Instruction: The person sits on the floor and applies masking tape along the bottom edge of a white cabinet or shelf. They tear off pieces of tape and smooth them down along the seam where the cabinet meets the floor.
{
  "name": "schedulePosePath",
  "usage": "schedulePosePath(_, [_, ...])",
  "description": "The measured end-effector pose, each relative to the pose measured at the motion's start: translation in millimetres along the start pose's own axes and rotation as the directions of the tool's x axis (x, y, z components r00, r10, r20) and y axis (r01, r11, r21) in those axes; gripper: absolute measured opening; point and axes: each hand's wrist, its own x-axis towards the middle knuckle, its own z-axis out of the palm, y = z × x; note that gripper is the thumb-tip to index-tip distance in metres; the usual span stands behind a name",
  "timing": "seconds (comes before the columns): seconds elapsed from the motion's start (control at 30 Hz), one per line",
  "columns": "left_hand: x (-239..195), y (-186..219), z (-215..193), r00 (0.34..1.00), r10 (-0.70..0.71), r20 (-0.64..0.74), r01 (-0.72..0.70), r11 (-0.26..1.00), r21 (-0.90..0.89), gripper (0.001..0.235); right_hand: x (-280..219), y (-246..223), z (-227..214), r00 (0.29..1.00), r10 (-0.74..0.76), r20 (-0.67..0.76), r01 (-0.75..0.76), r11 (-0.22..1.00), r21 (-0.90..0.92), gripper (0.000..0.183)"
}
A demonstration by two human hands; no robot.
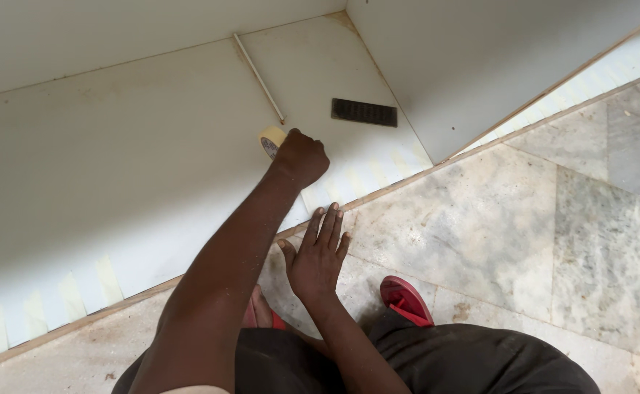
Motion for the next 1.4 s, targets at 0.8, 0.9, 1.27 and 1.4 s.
schedulePosePath(0.8, [8, 9, -3, 0.988, -0.014, 0.156, 0.022, 0.999, -0.049, 0.014, 49, -15, 21, 0.999, -0.032, -0.036, 0.033, 0.999, 0.025, 0.082])
schedulePosePath(0.9, [8, 8, 3, 0.991, 0.0, 0.131, 0.008, 0.998, -0.063, 0.012, 52, -15, 24, 0.999, 0.018, 0.034, -0.018, 1.0, -0.002, 0.078])
schedulePosePath(1.27, [-44, 4, 15, 0.983, 0.139, -0.124, -0.145, 0.989, -0.036, 0.006, 56, -22, 20, 0.998, 0.055, 0.011, -0.056, 0.996, 0.066, 0.073])
schedulePosePath(1.4, [-64, 3, 9, 0.973, 0.136, -0.189, -0.158, 0.981, -0.112, 0.008, 57, -24, 13, 0.992, 0.048, 0.117, -0.054, 0.998, 0.041, 0.067])
